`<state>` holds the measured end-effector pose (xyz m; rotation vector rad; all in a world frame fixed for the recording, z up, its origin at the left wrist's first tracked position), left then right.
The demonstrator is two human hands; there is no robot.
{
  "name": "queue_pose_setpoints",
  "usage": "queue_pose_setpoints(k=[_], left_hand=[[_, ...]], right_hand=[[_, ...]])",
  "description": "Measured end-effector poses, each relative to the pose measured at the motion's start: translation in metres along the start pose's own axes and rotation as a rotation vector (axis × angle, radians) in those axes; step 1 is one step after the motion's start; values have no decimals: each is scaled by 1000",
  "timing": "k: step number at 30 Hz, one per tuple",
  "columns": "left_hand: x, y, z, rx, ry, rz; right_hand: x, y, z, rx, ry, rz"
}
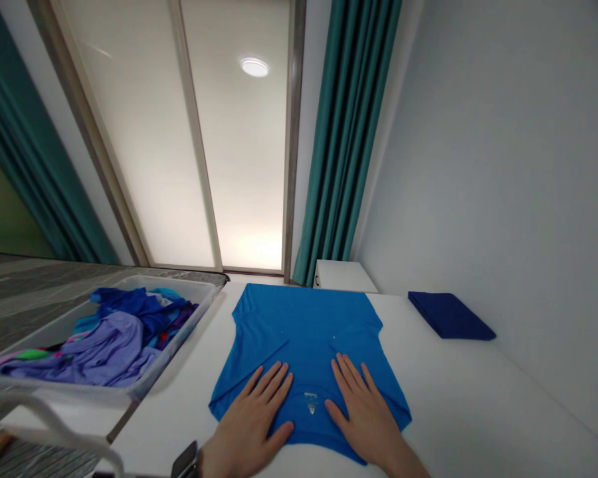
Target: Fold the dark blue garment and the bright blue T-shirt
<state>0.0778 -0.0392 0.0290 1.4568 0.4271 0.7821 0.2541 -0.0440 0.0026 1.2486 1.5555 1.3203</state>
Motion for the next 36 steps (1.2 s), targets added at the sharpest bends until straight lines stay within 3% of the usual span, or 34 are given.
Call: queue_pose_setpoints(k=[6, 9, 13, 18, 22, 27, 36], left_hand=[[1, 8, 3, -19, -18, 18], [14, 17, -7, -32, -21, 12], [42, 20, -52, -8, 71, 3], [77, 4, -118, 61, 239, -23], [97, -2, -148, 74, 335, -22], [114, -5, -167, 81, 394, -14], [110, -20, -178, 127, 467, -56]], right_hand=[[-2, -2, 0, 23, 12, -24], [5, 5, 3, 52, 60, -33], [26, 20, 26, 44, 72, 36], [72, 21, 80, -59, -7, 44], [104, 23, 106, -138, 28, 63], [118, 10, 130, -161, -112, 8], [111, 0, 126, -185, -132, 16]])
Point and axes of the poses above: each hand's wrist, its own x-axis towards the middle knuckle, its own y-axis out of the back of the hand, z = x × y, the point moved 10 cm from there along x, towards the middle knuckle, and after that the axes turned 7 degrees about y, right-handed, at the moved point
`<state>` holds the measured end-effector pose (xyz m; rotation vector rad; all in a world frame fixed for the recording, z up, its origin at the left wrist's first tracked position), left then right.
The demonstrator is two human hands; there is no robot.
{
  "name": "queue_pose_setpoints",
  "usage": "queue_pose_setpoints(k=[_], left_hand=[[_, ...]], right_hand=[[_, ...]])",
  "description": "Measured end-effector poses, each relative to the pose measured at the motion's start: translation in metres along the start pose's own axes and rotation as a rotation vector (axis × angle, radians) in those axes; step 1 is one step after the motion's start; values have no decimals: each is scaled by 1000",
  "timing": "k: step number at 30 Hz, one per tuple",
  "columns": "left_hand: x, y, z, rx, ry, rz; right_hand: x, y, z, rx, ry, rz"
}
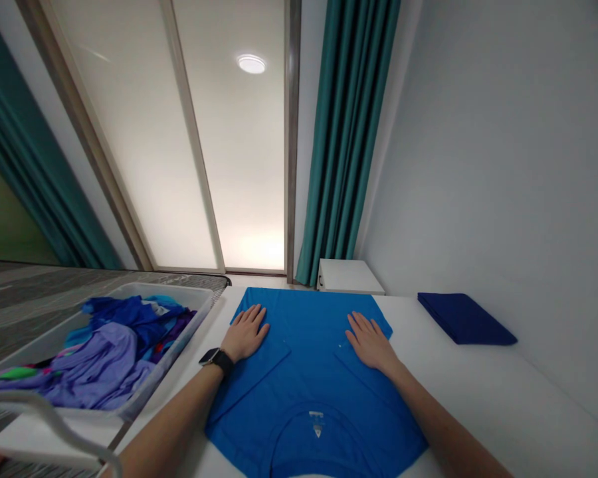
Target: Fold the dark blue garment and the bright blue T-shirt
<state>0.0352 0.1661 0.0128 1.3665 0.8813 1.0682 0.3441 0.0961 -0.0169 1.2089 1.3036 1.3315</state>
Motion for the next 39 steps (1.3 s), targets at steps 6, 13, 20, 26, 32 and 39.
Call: queue_pose_setpoints(k=[6, 13, 20, 26, 32, 39], left_hand=[[-1, 0, 0, 17, 7, -15], [-9, 0, -2, -7, 10, -8], [-26, 4, -2, -15, 23, 11], [-46, 7, -1, -33, 29, 22], [-56, 6, 0, -35, 19, 28], [-61, 7, 1, -20, 19, 15]], right_hand=[[-1, 1, -1, -5, 0, -24], [-10, 3, -3, 13, -3, -32], [-25, 5, -8, 35, 3, -13], [-42, 6, -13, 22, 28, 17], [-54, 4, -15, 18, 41, 34], [-58, 4, -16, 19, 43, 47]])
Point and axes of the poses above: each hand's wrist, its own x-axis towards the middle knuckle, its own y-axis out of the back of the hand, z = x × y, the point moved 10 cm from there along x, towards the middle knuckle, and after that the axes turned 7 degrees about y, right-handed, at the moved point
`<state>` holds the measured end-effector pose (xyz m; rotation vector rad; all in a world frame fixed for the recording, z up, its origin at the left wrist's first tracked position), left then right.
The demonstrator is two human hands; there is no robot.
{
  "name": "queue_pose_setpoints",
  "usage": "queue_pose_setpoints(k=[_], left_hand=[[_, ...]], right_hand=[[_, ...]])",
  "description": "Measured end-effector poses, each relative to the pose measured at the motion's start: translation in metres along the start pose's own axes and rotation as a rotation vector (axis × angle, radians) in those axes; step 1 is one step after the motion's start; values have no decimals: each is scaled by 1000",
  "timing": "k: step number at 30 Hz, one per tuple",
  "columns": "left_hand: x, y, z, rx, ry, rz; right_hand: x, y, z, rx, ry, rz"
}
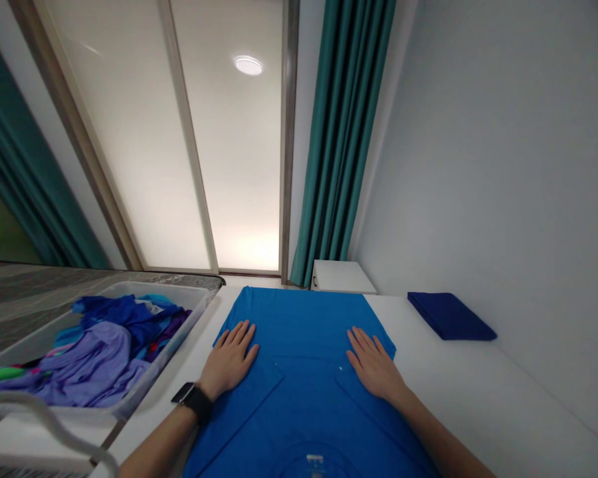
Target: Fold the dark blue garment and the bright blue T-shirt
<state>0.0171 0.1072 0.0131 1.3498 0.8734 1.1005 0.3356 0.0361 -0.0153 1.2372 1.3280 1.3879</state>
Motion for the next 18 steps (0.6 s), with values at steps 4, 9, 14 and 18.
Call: queue_pose_setpoints(k=[4, 9, 14, 18], left_hand=[[-4, 1, 0, -4, 1, 8], [-8, 0, -2, -17, 7, 24], [-10, 0, -3, -25, 13, 42], [-9, 1, -2, -20, 15, 36]], right_hand=[[-3, 1, -1, 6, -5, 11], [-6, 2, -4, 2, -8, -4], [-8, 3, -5, 19, -11, -1], [-8, 3, -5, 8, -11, 0]])
Point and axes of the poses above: each hand's wrist, its own x-axis towards the middle knuckle, its own y-axis out of the back of the hand, z = x × y, the point moved 10 cm from there along x, towards the middle knuckle, and after that the axes turned 7 degrees about y, right-handed, at the moved point
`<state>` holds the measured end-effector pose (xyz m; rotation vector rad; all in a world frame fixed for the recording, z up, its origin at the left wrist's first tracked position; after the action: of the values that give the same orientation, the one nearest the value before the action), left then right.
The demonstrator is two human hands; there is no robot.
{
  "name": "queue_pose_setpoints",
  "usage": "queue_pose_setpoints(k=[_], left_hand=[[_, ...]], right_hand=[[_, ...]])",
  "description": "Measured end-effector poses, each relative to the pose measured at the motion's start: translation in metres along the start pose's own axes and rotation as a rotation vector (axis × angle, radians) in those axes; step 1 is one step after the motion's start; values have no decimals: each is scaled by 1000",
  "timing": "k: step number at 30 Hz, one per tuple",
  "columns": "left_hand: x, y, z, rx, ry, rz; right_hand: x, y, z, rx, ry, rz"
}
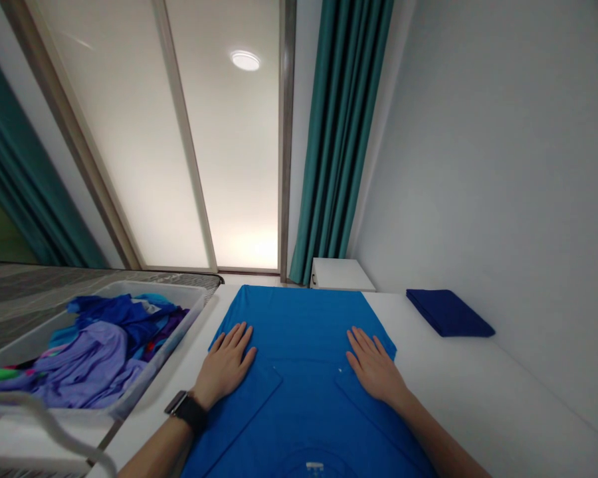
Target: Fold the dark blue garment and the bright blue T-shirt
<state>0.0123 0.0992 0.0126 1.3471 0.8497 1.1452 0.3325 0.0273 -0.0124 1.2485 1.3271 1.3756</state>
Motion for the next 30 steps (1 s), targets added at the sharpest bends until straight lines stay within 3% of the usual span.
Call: queue_pose_setpoints(k=[13, 19, 22, 30], left_hand=[[-1, -5, -1, -2, -15, 12], [0, 9, 1, -63, -22, 20], [2, 17, -3, -96, -20, 45], [5, 14, -25, -222, 20, 45]], right_hand=[[-6, 3, -1, 15, -15, -16], [7, 16, -10, 43, 21, -21], [29, 23, -38, 69, 102, -43], [106, 29, -155, 202, 323, -86]])
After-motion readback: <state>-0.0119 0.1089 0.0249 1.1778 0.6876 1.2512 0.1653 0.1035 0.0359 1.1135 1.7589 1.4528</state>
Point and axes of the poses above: each hand's wrist, its own x-axis towards the middle knuckle, its own y-axis out of the back of the hand, z = x × y, the point moved 10 cm from there along x, towards the middle knuckle, and after that the axes turned 7 degrees about y, right-handed, at the moved point
